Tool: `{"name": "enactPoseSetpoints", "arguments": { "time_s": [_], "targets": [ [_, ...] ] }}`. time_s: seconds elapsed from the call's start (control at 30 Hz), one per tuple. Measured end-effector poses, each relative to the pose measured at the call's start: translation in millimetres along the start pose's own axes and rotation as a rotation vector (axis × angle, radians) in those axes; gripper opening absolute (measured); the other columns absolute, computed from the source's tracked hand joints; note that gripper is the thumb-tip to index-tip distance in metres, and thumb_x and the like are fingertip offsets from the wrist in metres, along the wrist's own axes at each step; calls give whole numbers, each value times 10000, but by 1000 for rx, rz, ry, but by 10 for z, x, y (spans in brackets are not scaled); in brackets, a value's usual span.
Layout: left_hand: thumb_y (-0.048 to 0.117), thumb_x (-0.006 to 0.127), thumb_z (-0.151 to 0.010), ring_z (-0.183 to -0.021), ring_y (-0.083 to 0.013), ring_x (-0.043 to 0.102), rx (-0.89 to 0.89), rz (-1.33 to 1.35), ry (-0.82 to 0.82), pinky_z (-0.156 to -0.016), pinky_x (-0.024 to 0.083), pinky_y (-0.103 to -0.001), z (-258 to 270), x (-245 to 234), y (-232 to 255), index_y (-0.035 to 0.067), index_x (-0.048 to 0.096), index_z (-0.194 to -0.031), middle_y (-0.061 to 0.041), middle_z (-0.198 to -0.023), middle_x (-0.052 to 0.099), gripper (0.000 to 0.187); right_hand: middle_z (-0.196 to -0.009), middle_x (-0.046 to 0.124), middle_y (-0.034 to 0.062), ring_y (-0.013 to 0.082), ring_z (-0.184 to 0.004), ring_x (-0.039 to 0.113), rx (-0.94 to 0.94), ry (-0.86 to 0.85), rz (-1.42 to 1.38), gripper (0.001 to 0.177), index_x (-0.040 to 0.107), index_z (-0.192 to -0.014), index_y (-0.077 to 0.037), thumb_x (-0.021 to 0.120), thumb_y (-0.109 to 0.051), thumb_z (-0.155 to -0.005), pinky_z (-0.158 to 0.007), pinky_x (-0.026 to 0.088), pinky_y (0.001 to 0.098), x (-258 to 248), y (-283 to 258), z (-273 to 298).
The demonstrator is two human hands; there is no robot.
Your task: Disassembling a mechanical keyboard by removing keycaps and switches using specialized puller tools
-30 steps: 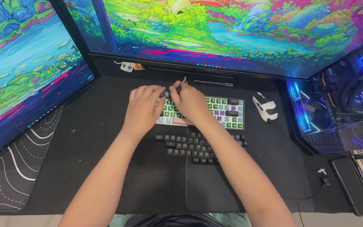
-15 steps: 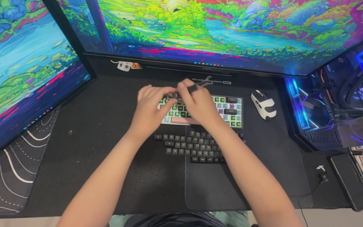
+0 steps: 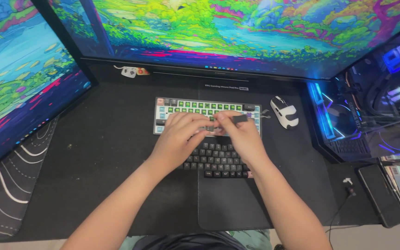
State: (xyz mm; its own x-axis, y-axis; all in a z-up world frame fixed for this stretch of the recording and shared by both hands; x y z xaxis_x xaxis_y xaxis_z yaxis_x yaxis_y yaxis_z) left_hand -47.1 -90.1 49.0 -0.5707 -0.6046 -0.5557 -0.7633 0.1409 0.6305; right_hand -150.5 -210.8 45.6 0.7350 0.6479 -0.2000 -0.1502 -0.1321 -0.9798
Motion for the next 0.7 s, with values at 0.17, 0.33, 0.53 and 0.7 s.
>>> {"name": "enactPoseSetpoints", "arguments": {
  "time_s": [0.17,0.33,0.53,0.7],
  "targets": [
    [183,730,-932,-992,-222,680,-170,-65,-219,-956,466,-382,56,38,-125,180,757,-1144,-3,-1016,746,214,-876,767,167,205,-805,684,-27,64,30,239,752,-1074,-1,629,-201,-1034,-782,584,342,-318,49,-65],
    [183,695,-939,-1026,-227,697,-337,-215,-462,-941,490,-359,156,229,-281,185,766,-1126,-2,-1019,771,201,-851,755,135,170,-757,663,-29,118,38,234,738,-1084,-14,624,-214,-1049,-769,557,298,-522,34,-107],
    [190,679,-949,-979,-211,704,-358,-272,-496,-900,510,-346,233,394,-355,187,755,-1078,-12,-977,763,151,-877,765,173,210,-826,707,-16,103,21,252,745,-1085,-4,644,-230,-1035,-819,571,329,-520,-4,-48],
    [148,642,-961,-957,-274,709,-387,-250,-549,-907,531,-388,211,351,-281,165,773,-1014,-57,-959,774,143,-893,764,200,263,-889,735,-35,72,31,281,743,-1098,11,623,-237,-1043,-824,582,349,-504,-22,-54]
  ]
}}
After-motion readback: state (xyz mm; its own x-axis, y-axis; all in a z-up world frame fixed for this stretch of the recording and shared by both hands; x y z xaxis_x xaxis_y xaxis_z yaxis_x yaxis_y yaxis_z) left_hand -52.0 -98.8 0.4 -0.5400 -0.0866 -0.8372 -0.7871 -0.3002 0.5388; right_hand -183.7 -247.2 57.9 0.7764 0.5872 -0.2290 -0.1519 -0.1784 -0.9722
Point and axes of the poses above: each hand's wrist, its own z-axis away from the middle knuckle, its own x-axis out of the palm, y = z × x, the point moved 9 cm from there along -z, towards the middle knuckle
